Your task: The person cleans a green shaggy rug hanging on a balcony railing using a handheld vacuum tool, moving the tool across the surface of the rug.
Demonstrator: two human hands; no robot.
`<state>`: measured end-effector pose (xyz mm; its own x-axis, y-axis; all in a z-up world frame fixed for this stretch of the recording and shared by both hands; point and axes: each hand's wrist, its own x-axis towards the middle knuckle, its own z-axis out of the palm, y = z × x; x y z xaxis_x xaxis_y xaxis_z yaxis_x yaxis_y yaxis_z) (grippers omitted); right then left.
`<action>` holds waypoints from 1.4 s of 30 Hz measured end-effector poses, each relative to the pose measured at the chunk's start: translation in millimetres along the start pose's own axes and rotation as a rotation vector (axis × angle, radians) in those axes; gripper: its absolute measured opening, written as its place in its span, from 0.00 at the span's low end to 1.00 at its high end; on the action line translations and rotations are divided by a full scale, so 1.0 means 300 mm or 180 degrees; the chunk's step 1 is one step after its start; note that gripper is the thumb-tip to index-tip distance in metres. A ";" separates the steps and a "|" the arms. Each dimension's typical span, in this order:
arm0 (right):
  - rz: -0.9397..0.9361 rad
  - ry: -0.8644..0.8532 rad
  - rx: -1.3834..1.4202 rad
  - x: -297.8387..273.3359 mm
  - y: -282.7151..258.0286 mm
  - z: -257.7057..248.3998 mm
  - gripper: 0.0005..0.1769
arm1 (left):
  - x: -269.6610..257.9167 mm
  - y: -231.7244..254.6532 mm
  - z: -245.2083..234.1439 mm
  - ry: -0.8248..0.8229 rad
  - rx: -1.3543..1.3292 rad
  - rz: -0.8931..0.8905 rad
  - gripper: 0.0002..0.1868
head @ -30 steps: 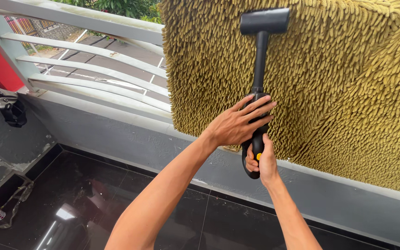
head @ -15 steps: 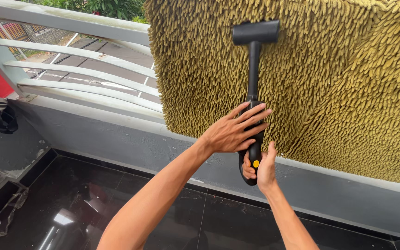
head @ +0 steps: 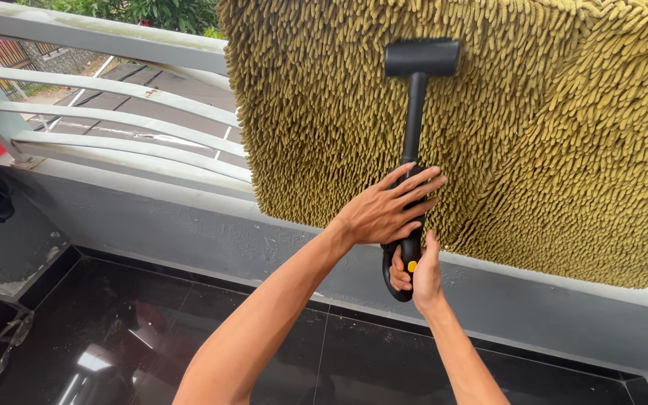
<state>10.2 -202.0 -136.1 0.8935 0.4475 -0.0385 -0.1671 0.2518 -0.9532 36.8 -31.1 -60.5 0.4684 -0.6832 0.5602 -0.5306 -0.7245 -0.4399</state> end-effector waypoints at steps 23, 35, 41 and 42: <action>-0.0329 -0.0036 -0.0081 -0.063 -0.121 0.001 0.41 | 0.080 -0.016 -0.072 0.0380 -0.0177 0.0216 0.28; 0.0007 0.0145 0.0085 -0.084 0.061 -0.062 0.39 | -0.001 0.090 0.067 -0.0029 -0.0266 0.0237 0.28; 0.0209 0.0204 0.0203 -0.135 0.196 -0.068 0.40 | -0.111 0.173 0.064 -0.0121 -0.0449 0.0285 0.29; 0.0217 0.0234 0.0183 -0.149 0.200 -0.069 0.40 | -0.117 0.178 0.053 -0.0091 -0.0442 0.0317 0.29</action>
<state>-31.0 -224.8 -197.9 0.9070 0.4017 -0.1265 -0.2504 0.2726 -0.9290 3.3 -47.3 -114.9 0.4275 -0.7548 0.4975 -0.6670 -0.6348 -0.3901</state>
